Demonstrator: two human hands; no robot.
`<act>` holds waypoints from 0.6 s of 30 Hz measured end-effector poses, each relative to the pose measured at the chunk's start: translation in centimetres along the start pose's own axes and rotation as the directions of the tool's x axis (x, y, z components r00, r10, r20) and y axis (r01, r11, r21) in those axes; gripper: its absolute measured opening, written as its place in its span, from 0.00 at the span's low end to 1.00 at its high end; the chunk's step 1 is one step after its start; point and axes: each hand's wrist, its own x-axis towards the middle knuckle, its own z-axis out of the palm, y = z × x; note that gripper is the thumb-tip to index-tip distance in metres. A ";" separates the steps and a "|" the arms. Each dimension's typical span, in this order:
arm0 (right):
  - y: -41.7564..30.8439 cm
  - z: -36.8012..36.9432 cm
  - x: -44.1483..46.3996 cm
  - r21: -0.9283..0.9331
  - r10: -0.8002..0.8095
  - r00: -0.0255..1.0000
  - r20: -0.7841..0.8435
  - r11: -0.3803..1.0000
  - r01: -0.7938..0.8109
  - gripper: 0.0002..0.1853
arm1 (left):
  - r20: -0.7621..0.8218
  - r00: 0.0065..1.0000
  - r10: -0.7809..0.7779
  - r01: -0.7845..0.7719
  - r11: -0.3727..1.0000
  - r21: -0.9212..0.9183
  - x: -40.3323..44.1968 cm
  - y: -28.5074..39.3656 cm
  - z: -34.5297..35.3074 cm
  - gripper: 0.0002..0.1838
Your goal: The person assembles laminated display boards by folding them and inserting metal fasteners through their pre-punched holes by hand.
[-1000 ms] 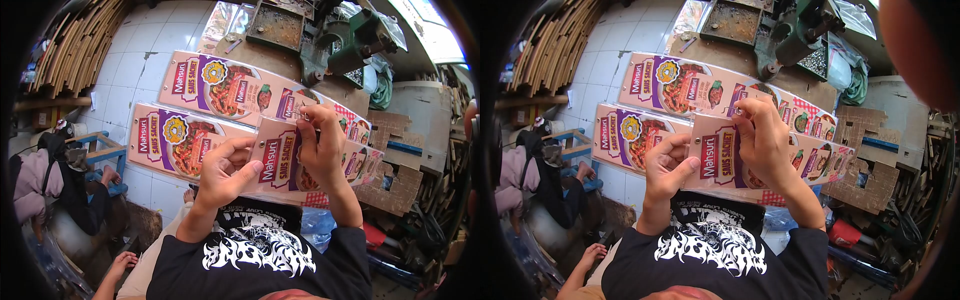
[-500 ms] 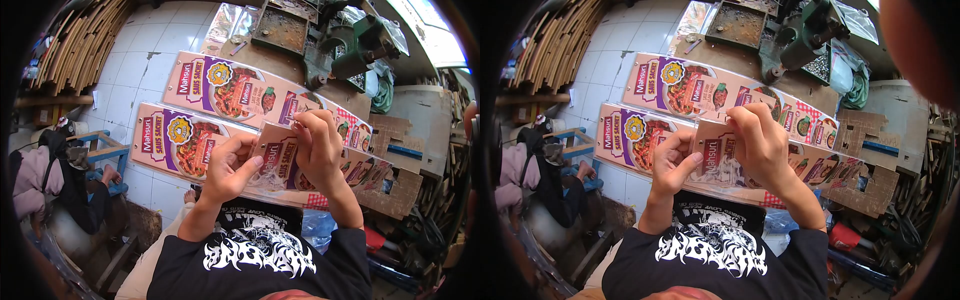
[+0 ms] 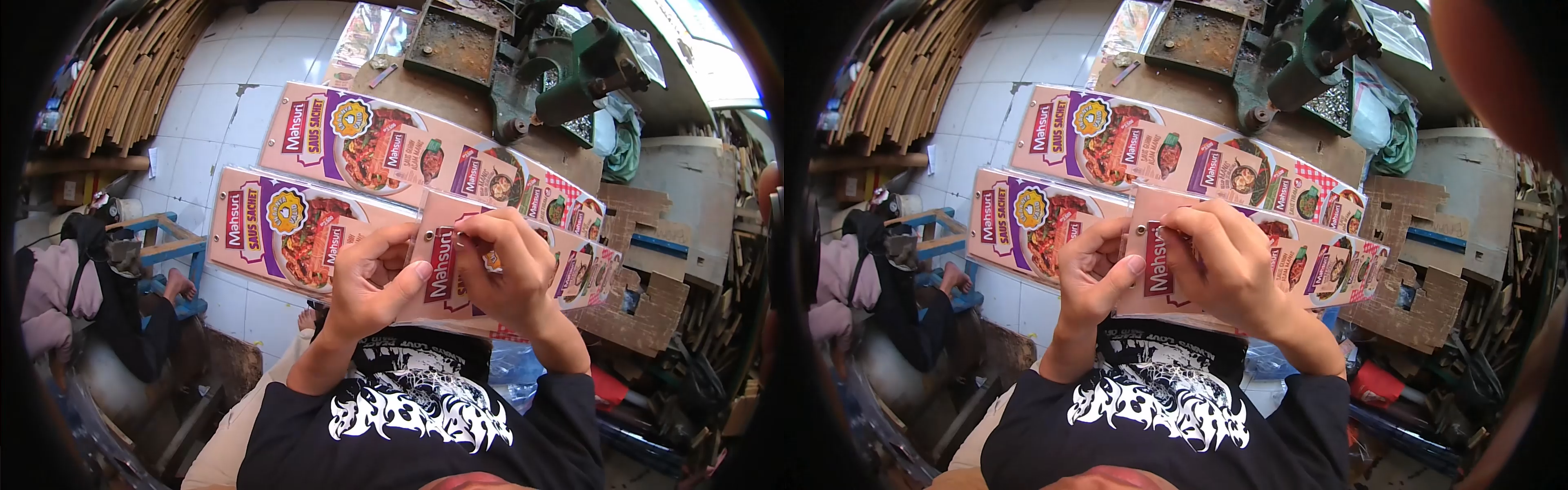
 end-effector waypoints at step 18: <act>-0.3 -0.7 0.6 -0.242 -0.324 0.933 0.158 0.903 0.355 0.20 | 0.006 0.995 0.103 -0.104 0.991 0.085 -0.5 0.0 0.0 0.25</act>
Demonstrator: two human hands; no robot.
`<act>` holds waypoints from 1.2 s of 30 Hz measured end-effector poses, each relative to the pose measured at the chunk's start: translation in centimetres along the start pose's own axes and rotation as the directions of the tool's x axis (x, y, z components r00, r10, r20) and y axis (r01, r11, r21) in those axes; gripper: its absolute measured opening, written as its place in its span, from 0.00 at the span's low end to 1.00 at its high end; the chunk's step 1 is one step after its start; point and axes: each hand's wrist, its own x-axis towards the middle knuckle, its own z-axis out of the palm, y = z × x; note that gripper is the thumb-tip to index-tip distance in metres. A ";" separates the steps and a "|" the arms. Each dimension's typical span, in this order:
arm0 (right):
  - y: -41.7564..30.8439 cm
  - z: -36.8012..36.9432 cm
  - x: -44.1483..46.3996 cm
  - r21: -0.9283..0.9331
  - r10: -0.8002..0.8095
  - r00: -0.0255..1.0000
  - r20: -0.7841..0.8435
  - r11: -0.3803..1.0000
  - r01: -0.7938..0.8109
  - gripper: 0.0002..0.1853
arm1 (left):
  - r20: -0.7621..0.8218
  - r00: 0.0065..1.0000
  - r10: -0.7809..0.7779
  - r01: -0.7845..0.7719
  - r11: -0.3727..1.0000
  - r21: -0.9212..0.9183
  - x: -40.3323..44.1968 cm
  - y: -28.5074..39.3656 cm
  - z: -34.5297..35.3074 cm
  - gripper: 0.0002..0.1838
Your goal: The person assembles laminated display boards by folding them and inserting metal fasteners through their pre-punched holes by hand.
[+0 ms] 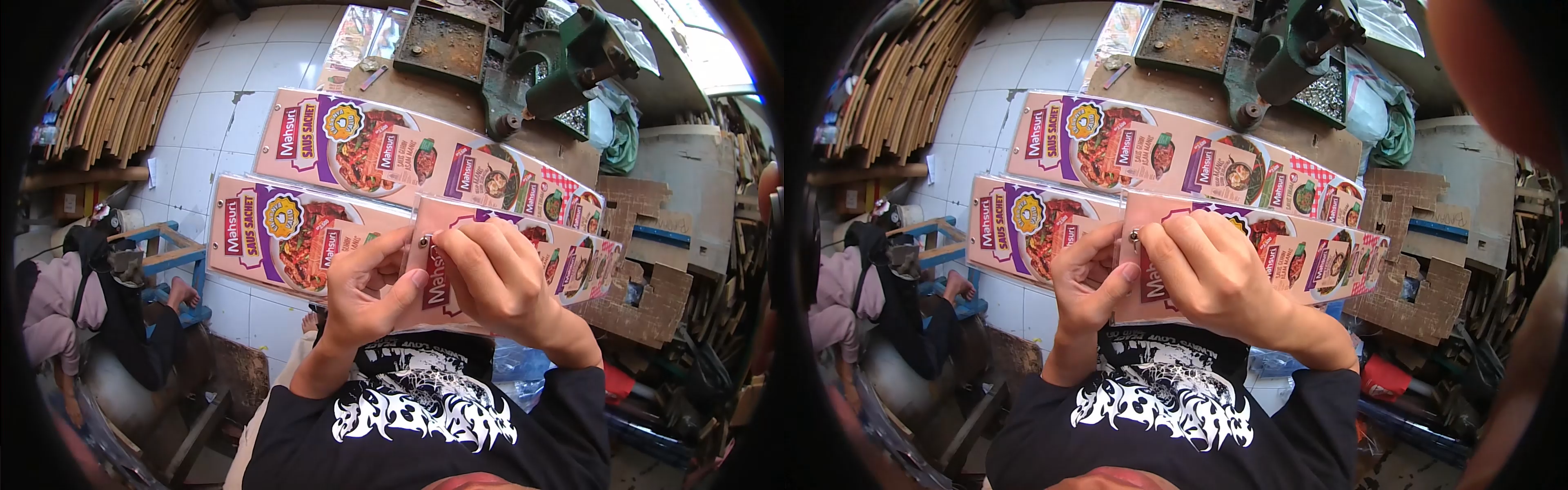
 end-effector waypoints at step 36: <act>3.7 2.2 -0.9 0.089 0.383 0.920 -0.087 0.922 -0.376 0.08 | -0.027 0.984 -0.176 0.175 0.983 -0.054 1.1 -0.8 -0.8 0.16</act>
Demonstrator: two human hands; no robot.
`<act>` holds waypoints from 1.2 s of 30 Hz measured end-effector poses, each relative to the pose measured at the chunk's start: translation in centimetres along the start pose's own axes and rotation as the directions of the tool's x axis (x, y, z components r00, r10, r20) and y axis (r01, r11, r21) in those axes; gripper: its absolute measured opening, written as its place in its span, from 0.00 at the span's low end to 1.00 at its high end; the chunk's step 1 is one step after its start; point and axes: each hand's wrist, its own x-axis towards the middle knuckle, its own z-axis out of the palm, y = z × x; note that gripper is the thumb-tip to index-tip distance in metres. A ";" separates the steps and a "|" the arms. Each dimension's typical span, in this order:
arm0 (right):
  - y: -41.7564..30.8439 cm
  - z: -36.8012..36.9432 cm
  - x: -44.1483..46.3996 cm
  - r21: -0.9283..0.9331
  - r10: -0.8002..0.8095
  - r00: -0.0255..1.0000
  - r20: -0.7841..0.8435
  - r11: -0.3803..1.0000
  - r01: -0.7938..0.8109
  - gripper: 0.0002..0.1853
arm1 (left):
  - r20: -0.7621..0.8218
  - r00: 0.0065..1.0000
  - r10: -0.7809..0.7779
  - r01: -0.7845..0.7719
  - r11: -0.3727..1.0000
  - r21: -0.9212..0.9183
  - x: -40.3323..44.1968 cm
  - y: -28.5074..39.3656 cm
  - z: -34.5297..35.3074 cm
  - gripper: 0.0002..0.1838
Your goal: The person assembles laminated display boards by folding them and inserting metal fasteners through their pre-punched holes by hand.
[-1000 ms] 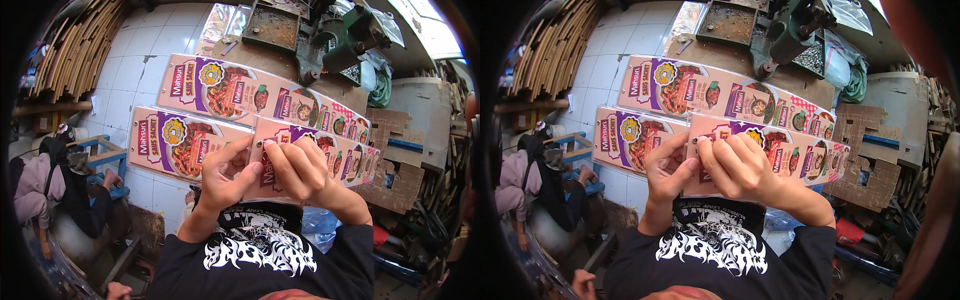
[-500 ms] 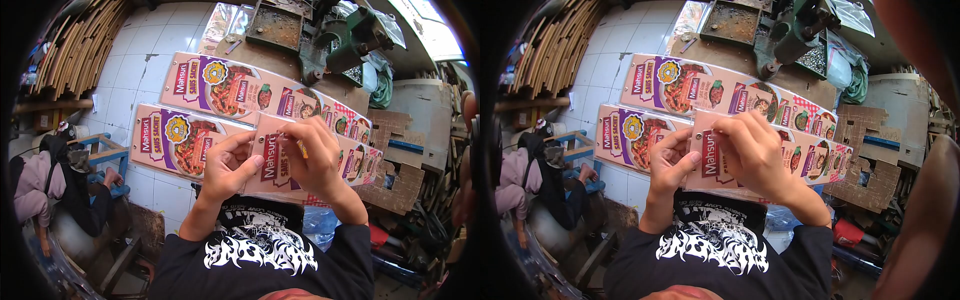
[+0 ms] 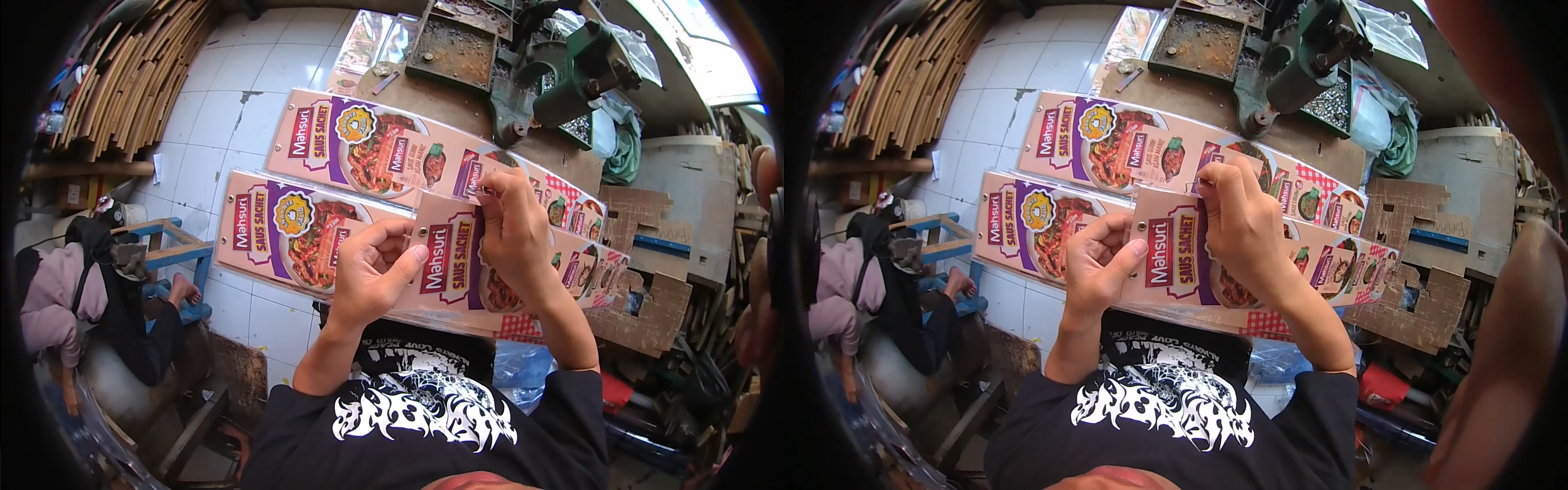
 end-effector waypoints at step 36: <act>-0.1 -0.2 0.0 -0.040 -0.076 0.995 -0.070 0.997 0.074 0.10 | 0.032 0.999 0.011 -0.013 0.998 0.068 -0.3 0.2 -0.1 0.14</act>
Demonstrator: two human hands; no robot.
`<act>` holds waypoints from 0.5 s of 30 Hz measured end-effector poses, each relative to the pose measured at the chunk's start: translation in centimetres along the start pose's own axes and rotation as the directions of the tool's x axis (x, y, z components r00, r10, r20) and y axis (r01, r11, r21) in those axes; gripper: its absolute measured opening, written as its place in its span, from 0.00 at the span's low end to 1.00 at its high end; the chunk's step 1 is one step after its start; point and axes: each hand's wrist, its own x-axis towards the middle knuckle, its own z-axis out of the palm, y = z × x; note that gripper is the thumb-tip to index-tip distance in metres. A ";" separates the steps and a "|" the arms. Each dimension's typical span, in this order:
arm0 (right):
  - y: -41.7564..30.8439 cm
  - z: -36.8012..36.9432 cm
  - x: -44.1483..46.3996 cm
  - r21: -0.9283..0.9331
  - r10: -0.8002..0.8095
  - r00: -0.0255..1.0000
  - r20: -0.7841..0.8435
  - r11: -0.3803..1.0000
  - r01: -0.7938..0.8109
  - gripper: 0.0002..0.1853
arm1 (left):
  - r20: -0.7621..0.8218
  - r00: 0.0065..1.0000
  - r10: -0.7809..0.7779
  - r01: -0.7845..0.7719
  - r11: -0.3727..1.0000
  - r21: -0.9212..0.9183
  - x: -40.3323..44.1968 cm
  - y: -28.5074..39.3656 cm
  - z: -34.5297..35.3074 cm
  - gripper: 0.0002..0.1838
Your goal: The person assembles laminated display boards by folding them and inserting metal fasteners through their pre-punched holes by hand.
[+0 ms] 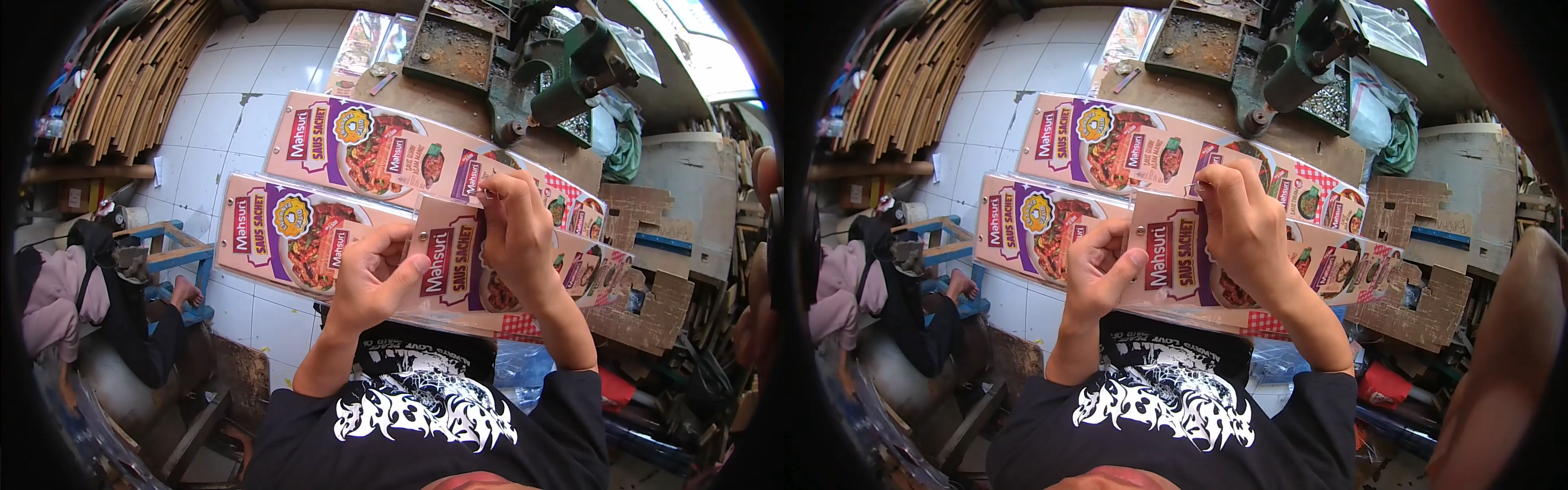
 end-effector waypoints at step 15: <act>-2.3 -2.2 0.4 0.161 -0.019 0.999 -0.034 0.987 0.024 0.13 | 0.062 0.987 0.150 -0.150 0.989 0.006 0.0 -0.2 0.1 0.25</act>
